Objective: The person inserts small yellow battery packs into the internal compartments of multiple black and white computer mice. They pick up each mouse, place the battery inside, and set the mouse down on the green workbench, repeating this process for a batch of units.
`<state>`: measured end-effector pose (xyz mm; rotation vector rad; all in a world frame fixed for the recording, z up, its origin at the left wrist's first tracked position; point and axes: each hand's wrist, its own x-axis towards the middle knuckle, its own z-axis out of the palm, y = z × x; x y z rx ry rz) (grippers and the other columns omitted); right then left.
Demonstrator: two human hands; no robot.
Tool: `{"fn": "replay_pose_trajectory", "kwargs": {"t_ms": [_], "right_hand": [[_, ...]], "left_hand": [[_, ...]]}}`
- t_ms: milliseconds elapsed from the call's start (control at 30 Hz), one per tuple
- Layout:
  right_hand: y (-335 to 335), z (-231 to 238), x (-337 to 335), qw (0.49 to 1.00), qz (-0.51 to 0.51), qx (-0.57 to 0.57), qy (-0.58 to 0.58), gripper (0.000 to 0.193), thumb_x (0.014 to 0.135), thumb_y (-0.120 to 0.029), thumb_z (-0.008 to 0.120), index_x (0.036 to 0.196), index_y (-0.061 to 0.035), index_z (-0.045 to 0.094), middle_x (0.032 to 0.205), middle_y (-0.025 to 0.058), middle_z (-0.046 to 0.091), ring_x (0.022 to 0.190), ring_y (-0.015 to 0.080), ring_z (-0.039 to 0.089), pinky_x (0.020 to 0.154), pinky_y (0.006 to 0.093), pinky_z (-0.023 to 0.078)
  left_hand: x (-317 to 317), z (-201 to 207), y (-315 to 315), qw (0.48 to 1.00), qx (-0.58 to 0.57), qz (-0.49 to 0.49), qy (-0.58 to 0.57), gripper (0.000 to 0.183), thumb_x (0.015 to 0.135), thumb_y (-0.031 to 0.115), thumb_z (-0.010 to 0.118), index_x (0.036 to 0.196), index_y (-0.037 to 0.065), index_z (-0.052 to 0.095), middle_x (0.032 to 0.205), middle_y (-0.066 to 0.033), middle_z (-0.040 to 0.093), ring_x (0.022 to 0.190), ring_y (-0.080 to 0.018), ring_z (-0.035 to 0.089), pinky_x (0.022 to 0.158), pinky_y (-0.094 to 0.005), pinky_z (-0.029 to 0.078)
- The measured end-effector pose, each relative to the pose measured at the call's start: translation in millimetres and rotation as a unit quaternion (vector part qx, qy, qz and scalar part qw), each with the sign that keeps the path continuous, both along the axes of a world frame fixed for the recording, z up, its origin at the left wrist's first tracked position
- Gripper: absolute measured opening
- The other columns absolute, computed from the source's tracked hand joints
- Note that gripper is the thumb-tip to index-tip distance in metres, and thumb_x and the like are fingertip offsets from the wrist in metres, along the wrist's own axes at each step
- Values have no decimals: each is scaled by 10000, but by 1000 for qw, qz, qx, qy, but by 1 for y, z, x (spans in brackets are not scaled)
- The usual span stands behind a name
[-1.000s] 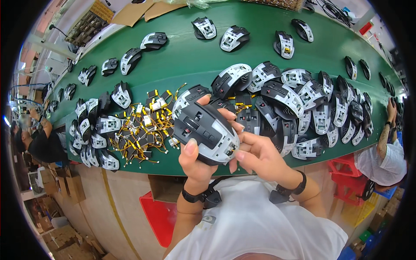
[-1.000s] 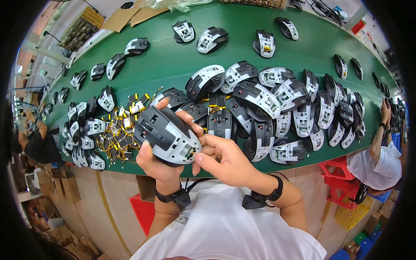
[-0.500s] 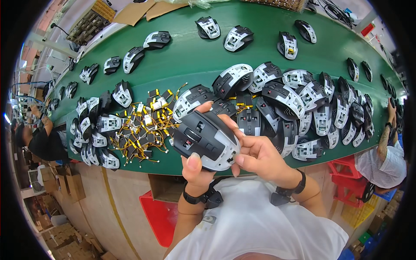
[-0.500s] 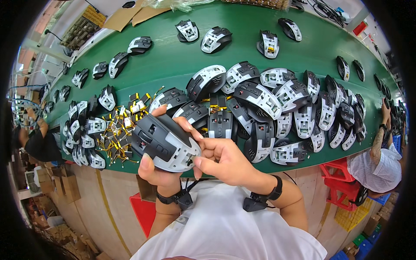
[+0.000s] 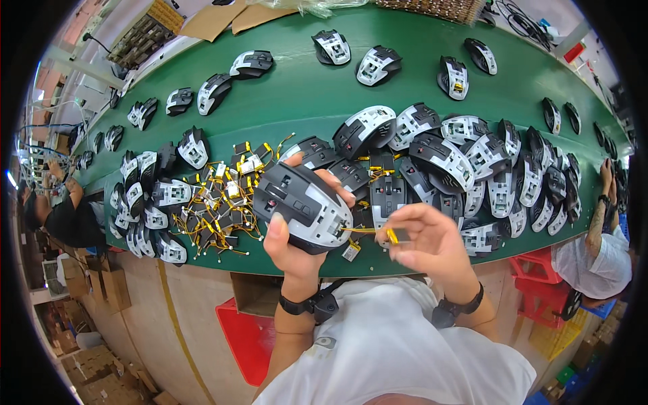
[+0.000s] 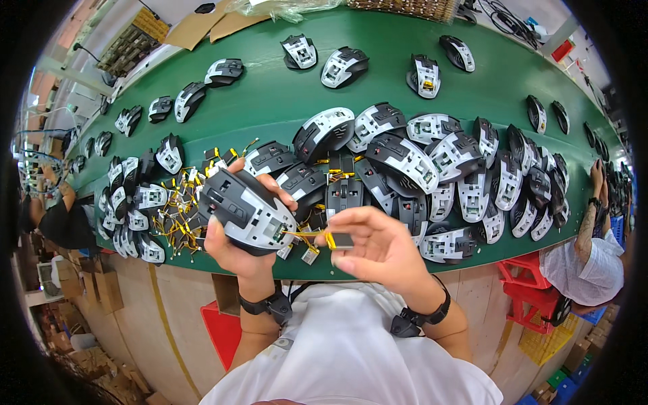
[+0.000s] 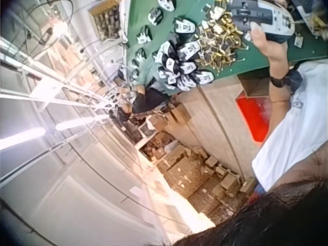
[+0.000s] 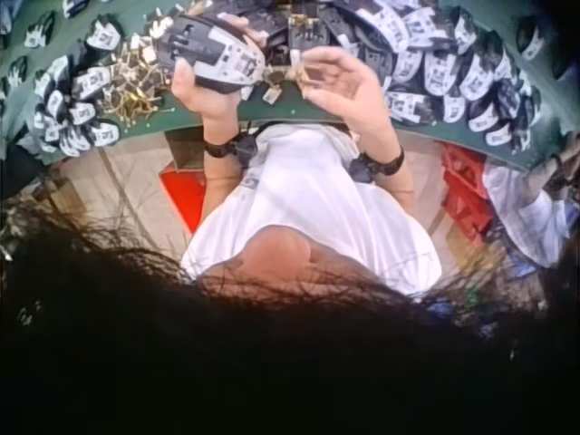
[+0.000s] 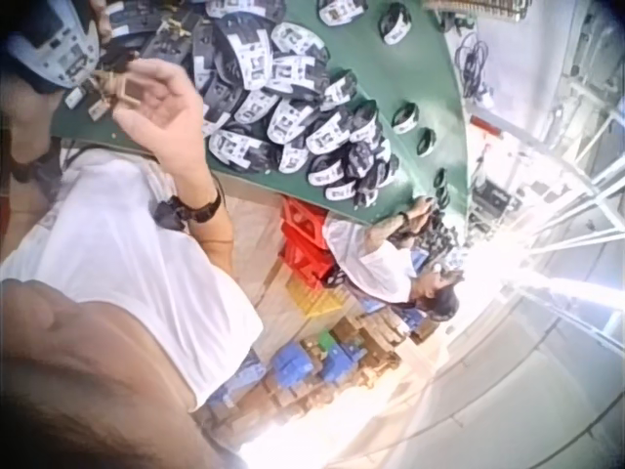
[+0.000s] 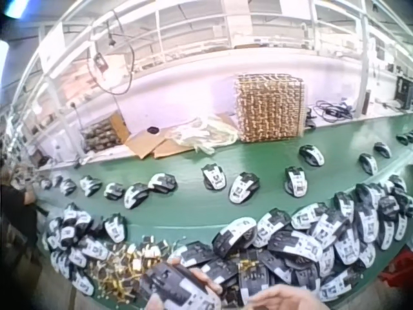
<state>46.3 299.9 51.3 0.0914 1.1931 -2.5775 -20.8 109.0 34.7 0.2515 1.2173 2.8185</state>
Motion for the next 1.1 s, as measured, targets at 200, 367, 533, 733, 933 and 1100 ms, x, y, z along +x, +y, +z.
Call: {"fn": "replay_pose_trajectory", "kwargs": {"t_ms": [200,367,533,733,933,1100], "right_hand": [[-17,-15,-16,961,-117,132,215,218,845,14,688,1052,52,630,1018,130,647,934,165,599,866,289,470],[-20,-9,-24,988,6,-131,84,294,973,-202,575,1145,37,580,927,86,632,698,73,517,641,207,430],[-37,3,-15,962,-92,209,150,365,1024,-188,445,1312,33,481,795,19,589,631,47,464,589,204,391],[-41,-9,-19,921,-120,301,218,281,892,-25,656,1169,10,631,849,60,610,738,81,580,620,213,486],[-51,-8,-19,963,-150,167,147,149,859,29,675,1004,52,648,985,94,572,752,96,603,616,216,529],[-53,-16,-25,988,-136,43,66,88,857,53,670,936,48,632,980,89,568,763,105,616,610,214,538]], "left_hand": [[5,1,17,999,16,-37,-14,778,839,568,442,1384,19,360,1040,-203,577,862,-311,635,761,-414,540],[1,0,9,998,43,-42,-33,761,827,515,492,1388,25,336,1077,-201,601,903,-301,649,791,-398,544],[-1,-3,8,997,56,-30,-37,741,837,515,476,1379,26,350,1069,-204,603,880,-299,648,766,-406,552],[-1,4,10,998,59,-7,-24,757,837,522,463,1396,31,323,1063,-213,586,877,-312,638,767,-419,546],[4,0,18,998,27,51,12,772,832,566,434,1399,53,329,1050,-191,563,875,-313,618,745,-428,542],[7,-3,19,992,-12,95,79,855,807,605,490,1436,73,260,1072,-191,541,905,-329,600,816,-452,511]]}}
